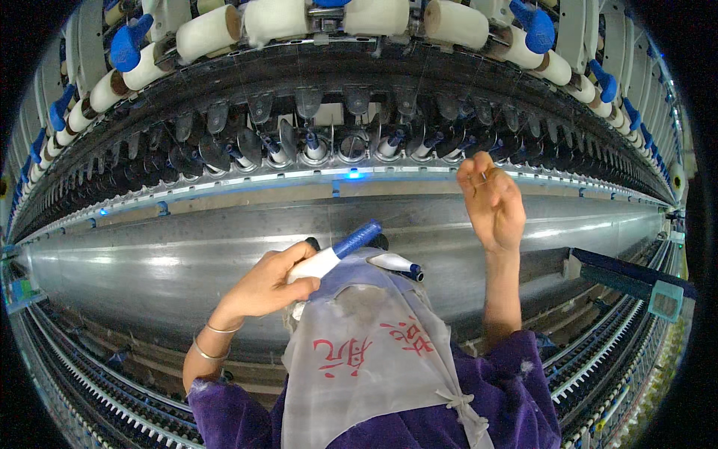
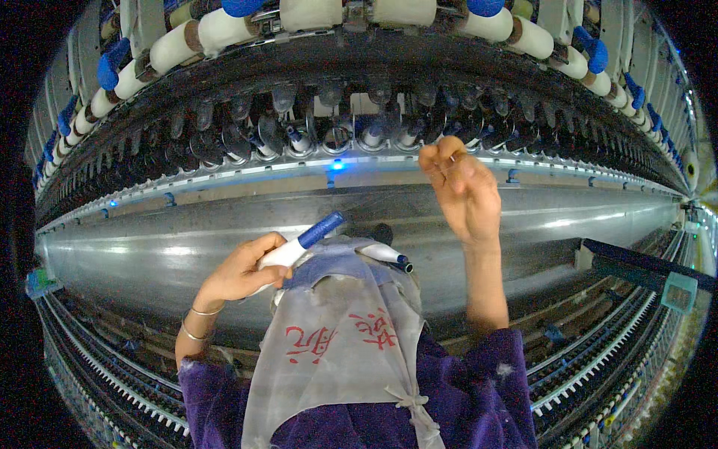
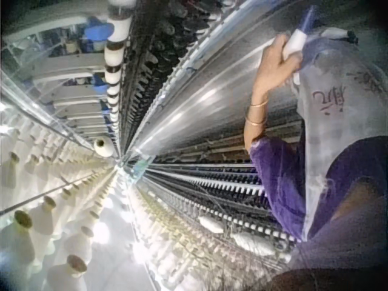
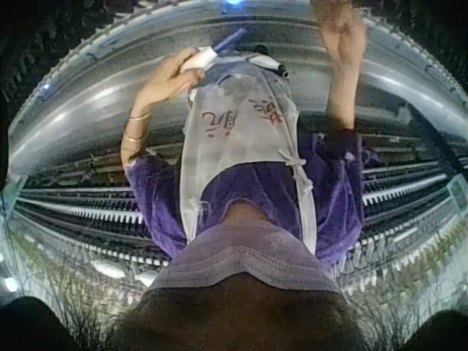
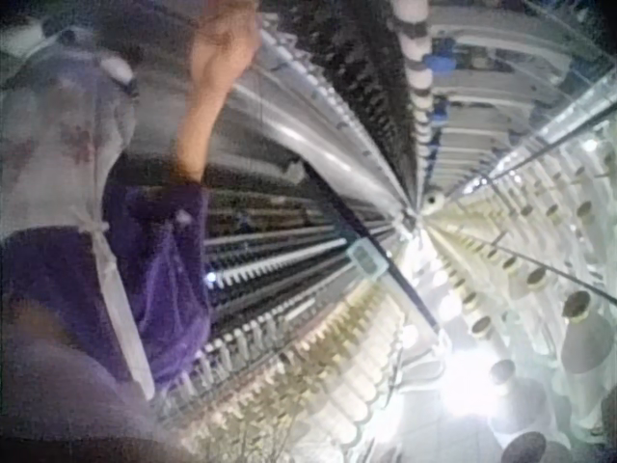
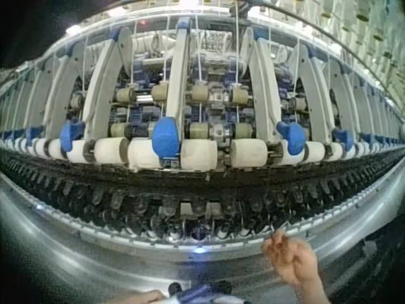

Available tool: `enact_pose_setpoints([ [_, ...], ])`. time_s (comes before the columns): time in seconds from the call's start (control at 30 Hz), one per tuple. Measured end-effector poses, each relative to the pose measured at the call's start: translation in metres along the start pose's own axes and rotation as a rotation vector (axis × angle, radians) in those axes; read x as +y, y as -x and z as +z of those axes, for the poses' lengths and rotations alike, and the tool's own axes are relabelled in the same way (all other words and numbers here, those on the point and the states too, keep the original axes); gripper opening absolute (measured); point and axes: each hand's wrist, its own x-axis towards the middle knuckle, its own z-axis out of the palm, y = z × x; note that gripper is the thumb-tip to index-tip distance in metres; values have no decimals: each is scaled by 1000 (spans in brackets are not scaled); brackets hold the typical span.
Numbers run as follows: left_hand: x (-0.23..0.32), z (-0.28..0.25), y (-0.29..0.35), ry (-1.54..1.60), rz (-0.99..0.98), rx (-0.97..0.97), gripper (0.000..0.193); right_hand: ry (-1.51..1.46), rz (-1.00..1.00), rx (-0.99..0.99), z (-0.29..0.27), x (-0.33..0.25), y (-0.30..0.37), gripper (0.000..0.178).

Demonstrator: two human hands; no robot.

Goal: The person works along a circular spinning machine, repeatedly reaching into the lower section to thread or tie yarn and adjust small components. They use a blue-handled tool to manipulate parts and occasionally reach up to the upper spindles to guide yarn. The task continues along the machine's circumference without a visible final state.

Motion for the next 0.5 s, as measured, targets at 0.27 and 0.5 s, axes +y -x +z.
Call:
enact_pose_setpoints([
  [0.27,-9,17,-18,-778,378,343,32,1085,592,-830,4,40,3,22],
  [0.5,-105,-35,13,-1093,242,536,32,-70,137,170,-44,14,-8,12],
])
